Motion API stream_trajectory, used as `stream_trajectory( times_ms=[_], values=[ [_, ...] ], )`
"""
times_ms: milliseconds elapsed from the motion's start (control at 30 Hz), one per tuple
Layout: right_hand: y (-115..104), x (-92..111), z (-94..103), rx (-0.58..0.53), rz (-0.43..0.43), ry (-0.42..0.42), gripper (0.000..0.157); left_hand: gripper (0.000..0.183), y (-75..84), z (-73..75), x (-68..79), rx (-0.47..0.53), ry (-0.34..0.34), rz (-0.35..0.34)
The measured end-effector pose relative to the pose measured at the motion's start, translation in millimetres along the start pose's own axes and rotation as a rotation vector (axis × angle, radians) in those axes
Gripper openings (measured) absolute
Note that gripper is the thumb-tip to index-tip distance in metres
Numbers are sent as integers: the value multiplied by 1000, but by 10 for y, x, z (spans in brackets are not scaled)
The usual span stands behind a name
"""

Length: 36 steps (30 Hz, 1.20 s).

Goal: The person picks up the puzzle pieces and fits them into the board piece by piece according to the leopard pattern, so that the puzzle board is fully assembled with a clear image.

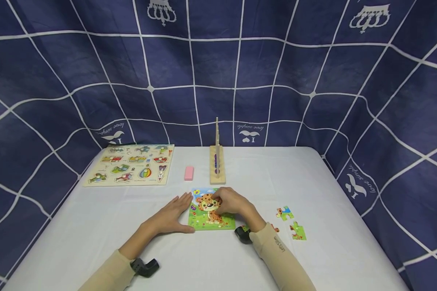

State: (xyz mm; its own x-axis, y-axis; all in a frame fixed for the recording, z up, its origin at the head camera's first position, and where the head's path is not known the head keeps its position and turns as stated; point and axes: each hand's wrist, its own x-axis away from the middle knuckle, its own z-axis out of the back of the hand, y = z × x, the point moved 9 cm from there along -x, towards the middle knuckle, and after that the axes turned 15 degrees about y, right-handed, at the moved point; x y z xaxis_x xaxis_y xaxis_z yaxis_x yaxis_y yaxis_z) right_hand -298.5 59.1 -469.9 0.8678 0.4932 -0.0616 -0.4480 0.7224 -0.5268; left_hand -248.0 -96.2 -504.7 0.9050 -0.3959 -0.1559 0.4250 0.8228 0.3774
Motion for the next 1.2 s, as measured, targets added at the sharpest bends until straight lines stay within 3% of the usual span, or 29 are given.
stream_trajectory(
  times_ms=[467,900,1200],
  values=[
    [-2,8,4,-45,33,10,44,120,-14,-15,4,5,1,6],
    [6,-8,2,-41,5,2,45,121,2,0,9,8,0,2],
    [64,-2,-4,-104,-5,6,44,119,15,18,3,14,3,-11]
  ],
)
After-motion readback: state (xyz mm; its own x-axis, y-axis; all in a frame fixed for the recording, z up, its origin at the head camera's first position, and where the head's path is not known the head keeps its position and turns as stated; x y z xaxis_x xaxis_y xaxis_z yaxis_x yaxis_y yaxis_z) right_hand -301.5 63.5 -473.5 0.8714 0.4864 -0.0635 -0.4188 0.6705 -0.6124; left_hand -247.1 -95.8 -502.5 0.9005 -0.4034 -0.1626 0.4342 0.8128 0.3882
